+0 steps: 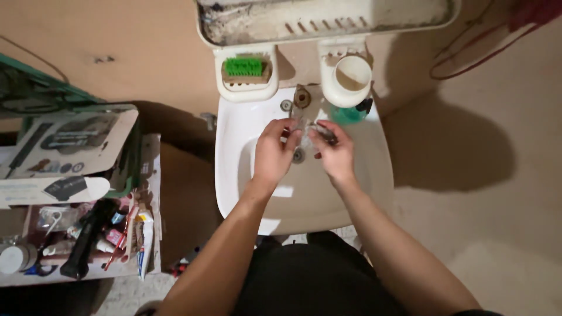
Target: The person cleans and repairs a faucet using steel wool.
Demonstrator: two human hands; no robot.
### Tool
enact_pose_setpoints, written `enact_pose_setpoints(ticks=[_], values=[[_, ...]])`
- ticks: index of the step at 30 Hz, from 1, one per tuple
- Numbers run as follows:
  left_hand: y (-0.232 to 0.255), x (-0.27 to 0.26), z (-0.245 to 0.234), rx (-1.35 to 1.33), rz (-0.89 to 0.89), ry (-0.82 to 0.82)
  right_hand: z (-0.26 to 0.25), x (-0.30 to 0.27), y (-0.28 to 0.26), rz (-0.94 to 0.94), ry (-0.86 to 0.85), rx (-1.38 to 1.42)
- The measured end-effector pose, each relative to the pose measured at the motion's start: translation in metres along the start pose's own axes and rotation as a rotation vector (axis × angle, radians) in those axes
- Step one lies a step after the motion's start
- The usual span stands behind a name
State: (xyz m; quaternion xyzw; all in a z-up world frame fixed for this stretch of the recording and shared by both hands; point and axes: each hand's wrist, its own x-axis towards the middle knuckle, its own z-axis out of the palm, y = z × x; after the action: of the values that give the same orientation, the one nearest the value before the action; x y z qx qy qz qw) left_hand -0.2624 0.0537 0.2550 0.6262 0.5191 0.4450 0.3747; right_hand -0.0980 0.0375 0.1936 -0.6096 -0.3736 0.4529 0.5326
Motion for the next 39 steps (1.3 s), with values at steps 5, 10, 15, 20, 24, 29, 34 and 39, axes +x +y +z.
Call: enact_pose_setpoints(ticks=[5,10,15,20,24,29,34,39], values=[[0.031,0.030,0.010,-0.043,0.102,0.032,-0.008,-0.003,-0.024,-0.011,0.033,0.005],[0.068,0.057,0.027,-0.132,0.198,0.030,-0.024,-0.001,-0.039,-0.019,0.039,0.008],[0.102,0.069,0.037,-0.143,0.186,-0.003,-0.042,0.008,-0.042,-0.022,0.050,0.030],[0.168,0.089,0.021,0.027,0.435,0.057,-0.051,0.010,-0.052,-0.025,0.032,0.037],[0.190,0.123,0.018,0.276,0.565,0.095,-0.051,0.015,-0.061,-0.008,0.015,0.077],[0.176,0.143,0.027,0.452,0.620,0.125,-0.048,0.021,-0.053,-0.061,-0.011,0.101],[0.174,0.145,0.037,0.403,0.536,0.090,-0.040,0.019,-0.047,-0.011,-0.009,0.121],[0.176,0.155,0.058,0.452,0.532,0.032,-0.031,0.019,-0.037,0.001,0.010,0.076]])
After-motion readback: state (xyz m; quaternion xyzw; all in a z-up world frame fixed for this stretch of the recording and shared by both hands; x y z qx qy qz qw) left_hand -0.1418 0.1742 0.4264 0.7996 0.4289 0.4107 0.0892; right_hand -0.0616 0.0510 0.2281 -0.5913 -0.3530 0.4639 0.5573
